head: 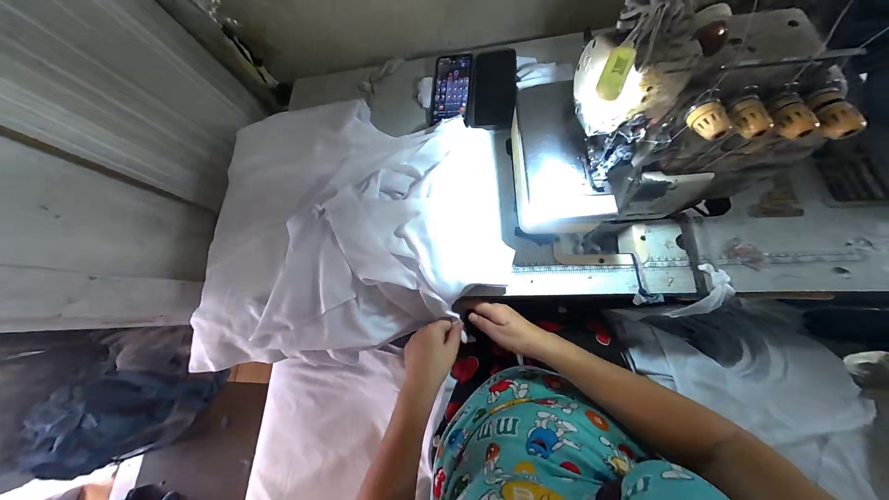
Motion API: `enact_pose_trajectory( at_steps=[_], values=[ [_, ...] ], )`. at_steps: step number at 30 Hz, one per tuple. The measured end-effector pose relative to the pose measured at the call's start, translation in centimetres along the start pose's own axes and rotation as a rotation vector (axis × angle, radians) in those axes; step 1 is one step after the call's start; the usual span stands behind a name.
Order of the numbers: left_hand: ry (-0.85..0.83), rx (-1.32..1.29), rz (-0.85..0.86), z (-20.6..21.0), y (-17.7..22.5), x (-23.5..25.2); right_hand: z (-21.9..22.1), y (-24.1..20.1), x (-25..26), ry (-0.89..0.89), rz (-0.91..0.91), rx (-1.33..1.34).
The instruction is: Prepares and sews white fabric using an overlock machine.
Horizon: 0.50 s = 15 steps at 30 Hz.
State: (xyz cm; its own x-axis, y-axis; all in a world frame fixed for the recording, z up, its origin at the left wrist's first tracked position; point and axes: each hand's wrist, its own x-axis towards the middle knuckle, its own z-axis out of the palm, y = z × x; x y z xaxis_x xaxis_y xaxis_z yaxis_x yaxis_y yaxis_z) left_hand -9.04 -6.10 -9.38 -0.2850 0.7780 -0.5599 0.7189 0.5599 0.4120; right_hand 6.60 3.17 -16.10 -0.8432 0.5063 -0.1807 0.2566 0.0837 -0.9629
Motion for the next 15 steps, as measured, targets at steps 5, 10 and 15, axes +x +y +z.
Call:
enact_pose_trajectory(
  at_steps=[5,10,15],
  values=[
    [-0.195,-0.478,0.443,-2.6,0.8,-4.3,0.7,-1.1,-0.5,-0.052,-0.124,0.488],
    [-0.278,-0.484,0.624,-4.5,0.6,-5.0,-1.9,-2.5,-2.8,-0.416,-0.129,0.600],
    [-0.346,-0.315,0.727,-4.7,1.2,-4.1,-2.4,-0.4,-4.0,-0.468,-0.259,0.611]
  ],
)
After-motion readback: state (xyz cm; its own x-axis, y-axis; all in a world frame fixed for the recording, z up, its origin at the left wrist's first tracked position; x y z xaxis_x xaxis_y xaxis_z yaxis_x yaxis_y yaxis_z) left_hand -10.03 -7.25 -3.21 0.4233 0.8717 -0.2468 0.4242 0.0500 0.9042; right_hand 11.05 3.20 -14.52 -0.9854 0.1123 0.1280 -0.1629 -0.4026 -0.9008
